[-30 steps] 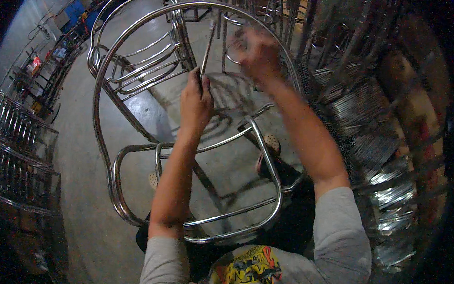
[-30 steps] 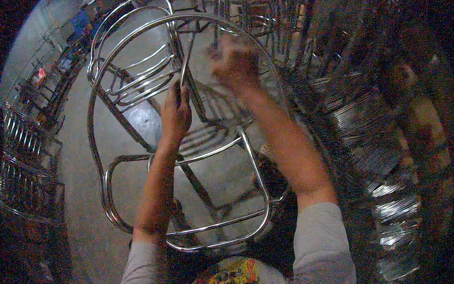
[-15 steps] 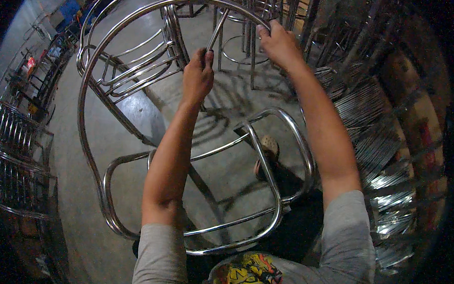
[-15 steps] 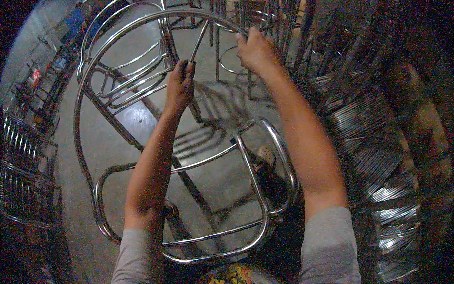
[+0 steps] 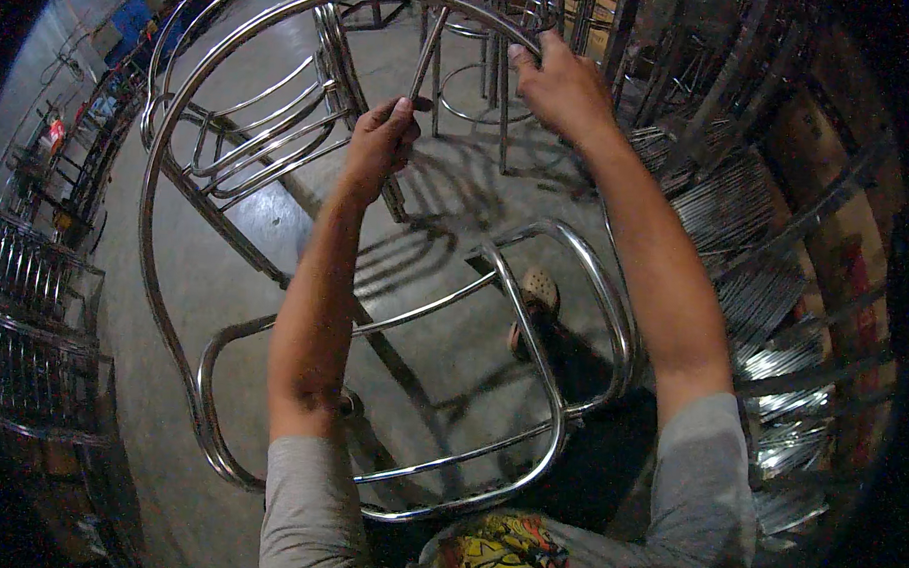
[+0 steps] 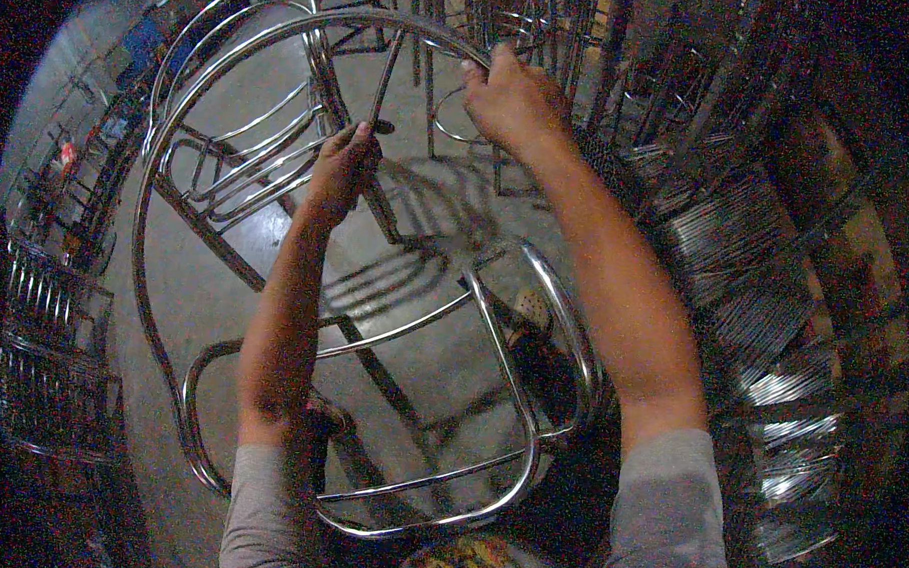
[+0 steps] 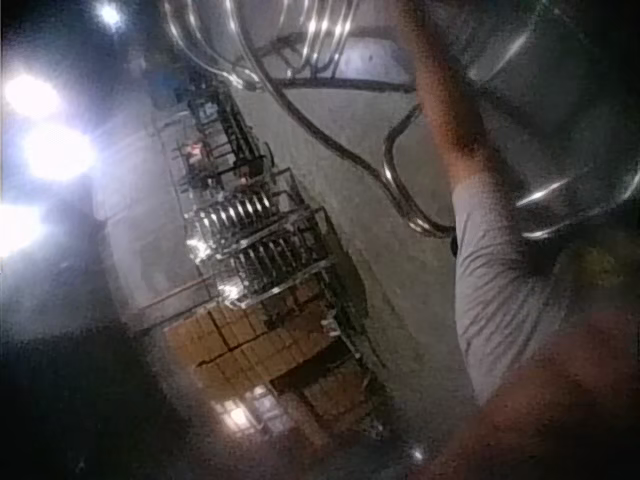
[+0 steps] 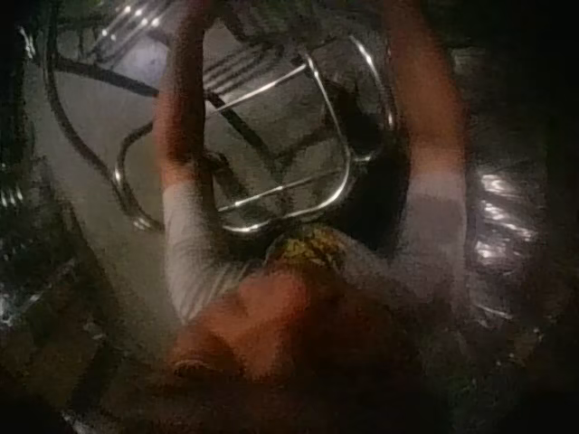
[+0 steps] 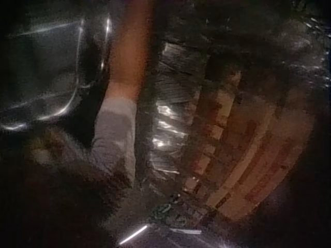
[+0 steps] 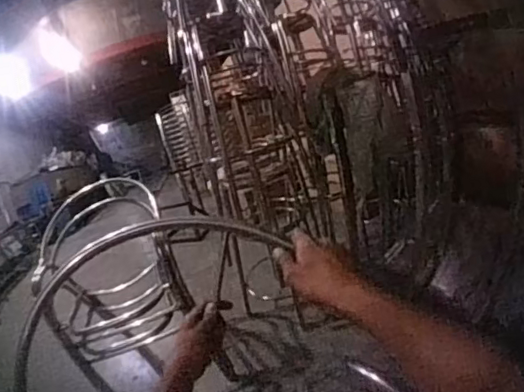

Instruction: The person assembles a metal chair by inserting metal rods into the seat frame. They then lift the chair, move it to a stack, and pick up another chair frame to begin the process again.

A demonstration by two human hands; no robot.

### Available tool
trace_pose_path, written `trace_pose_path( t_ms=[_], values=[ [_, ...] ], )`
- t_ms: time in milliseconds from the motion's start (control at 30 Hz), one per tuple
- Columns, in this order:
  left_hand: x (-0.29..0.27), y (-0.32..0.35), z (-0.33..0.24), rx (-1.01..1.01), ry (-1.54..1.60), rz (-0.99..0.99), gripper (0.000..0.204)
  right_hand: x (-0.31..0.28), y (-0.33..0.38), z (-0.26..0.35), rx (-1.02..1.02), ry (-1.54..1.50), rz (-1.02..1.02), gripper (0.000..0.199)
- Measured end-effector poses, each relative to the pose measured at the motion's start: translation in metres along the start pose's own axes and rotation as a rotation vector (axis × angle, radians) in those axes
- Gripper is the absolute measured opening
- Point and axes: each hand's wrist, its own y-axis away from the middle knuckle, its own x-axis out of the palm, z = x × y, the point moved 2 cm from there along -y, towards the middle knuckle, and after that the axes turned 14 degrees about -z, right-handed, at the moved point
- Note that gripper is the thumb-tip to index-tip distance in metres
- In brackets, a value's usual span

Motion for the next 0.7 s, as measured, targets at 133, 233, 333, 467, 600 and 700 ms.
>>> trace_pose_path(
  t_ms=[133,233,333,467,600,700],
  values=[
    [-0.003,-0.003,-0.002,0.226,-0.156,-0.042,0.034,0.002,0.002,0.001,0.026,-0.035,0.014,0.053],
    [0.007,-0.010,0.003,0.627,-0.579,-0.492,0.037,0.003,0.003,0.002,0.037,-0.007,-0.012,0.057],
    [0.020,-0.018,0.013,0.633,-0.456,-0.477,0.044,0.003,0.004,0.002,0.048,-0.012,-0.039,0.060],
    [0.040,-0.013,0.022,0.384,-0.187,-0.229,0.050,0.003,0.003,0.000,0.064,0.016,0.002,0.060],
    [0.057,-0.006,0.028,-0.146,0.450,0.066,0.046,0.002,0.002,-0.002,0.035,-0.003,-0.015,0.056],
    [0.040,-0.009,0.015,0.705,-0.484,-0.534,0.044,0.002,0.003,-0.002,-0.010,-0.045,-0.036,0.054]
  ],
)
